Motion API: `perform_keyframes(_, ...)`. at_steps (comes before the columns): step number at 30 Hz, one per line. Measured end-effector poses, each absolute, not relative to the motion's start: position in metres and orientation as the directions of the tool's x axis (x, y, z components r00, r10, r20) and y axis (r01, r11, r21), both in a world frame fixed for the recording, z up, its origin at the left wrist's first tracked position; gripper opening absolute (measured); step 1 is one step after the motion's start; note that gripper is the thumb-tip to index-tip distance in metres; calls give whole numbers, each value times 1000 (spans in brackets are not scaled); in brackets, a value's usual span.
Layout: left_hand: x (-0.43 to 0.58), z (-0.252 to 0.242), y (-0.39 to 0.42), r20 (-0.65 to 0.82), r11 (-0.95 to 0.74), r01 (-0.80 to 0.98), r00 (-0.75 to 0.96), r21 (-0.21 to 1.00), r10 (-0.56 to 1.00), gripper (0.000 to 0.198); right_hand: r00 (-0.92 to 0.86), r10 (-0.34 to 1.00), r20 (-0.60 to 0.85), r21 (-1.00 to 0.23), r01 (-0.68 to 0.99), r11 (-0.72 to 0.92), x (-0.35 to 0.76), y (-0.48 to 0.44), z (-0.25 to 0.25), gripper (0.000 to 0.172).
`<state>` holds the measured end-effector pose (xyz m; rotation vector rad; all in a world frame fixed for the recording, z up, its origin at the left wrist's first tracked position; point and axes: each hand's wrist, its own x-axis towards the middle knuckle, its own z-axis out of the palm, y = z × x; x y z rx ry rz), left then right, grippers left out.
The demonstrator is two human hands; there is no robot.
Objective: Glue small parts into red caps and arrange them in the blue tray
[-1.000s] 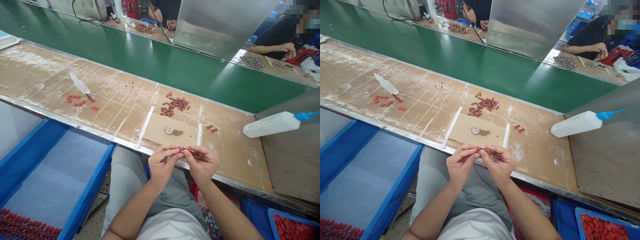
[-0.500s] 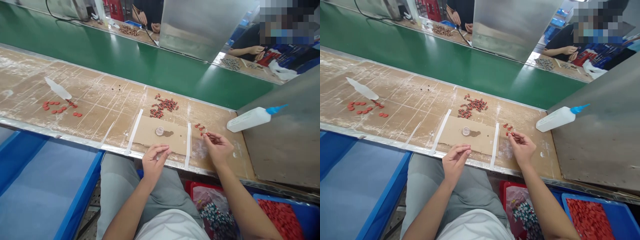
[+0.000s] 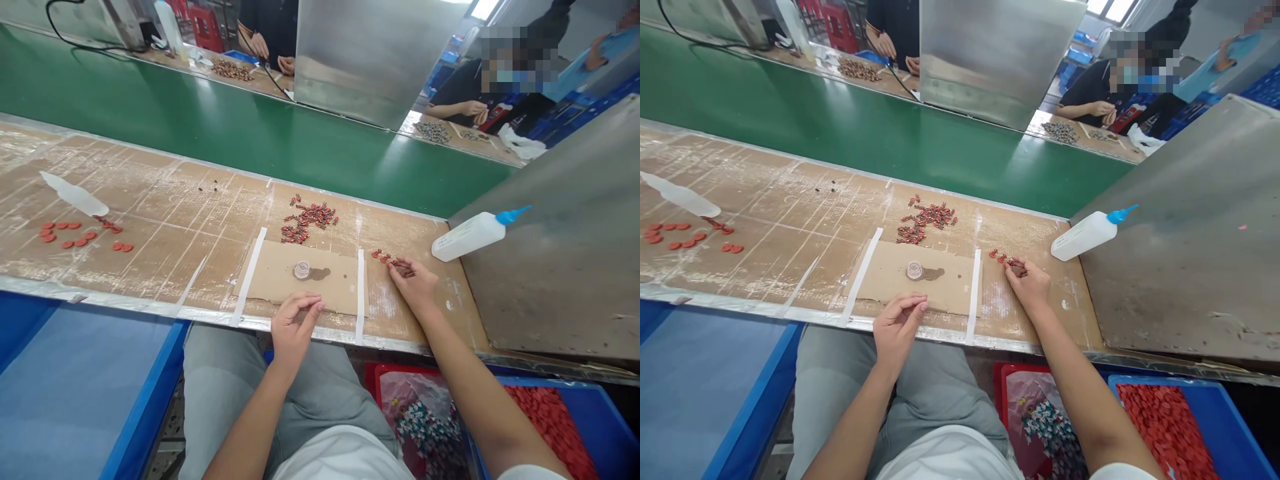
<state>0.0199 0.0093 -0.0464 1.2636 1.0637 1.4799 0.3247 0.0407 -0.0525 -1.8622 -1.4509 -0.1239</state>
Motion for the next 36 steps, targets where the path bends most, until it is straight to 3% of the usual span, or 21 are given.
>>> perform_keyframes(8, 20, -46, 11, 253, -258, -74, -71, 963, 965, 11, 448, 786, 426, -657, 751, -72, 319, 12, -46, 41)
perform_keyframes(11, 28, -43, 10, 319, -320, -25, -21, 947, 947, 10, 471, 750, 464, -639, 765, -85, 312, -39, -48, 36)
perform_keyframes(15, 55, -39, -1, 445, -455, 6, 195, 891, 874, 11, 419, 682, 599, -478, 871, -115, 326, -130, -56, 25)
perform_keyframes(18, 84, -41, -12, 470, -512, -11, 412, 859, 780, 11, 490, 518, 701, -419, 871, -257, 365, -190, -55, 17)
perform_keyframes(20, 105, -44, -17, 466, -551, -10, 546, 834, 696, 12, 597, 391, 700, -439, 792, -424, 404, -220, -48, 24)
perform_keyframes(22, 127, -47, -19, 467, -606, -10, 648, 795, 602, 12, 704, 346, 620, -467, 686, -559, 451, -244, -35, 34)
perform_keyframes(28, 177, -55, -18, 465, -709, -15, 765, 705, 446, 10, 794, 404, 454, -423, 591, -687, 583, -287, 2, 37)
perform_keyframes(33, 181, -64, -16, 396, -712, 63, 795, 700, 459, 11, 731, 609, 308, -374, 681, -630, 642, -265, 14, 31)
perform_keyframes(36, 178, -68, -14, 397, -749, 93, 801, 656, 448, 12, 643, 739, 202, -377, 747, -547, 655, -235, 8, 36)
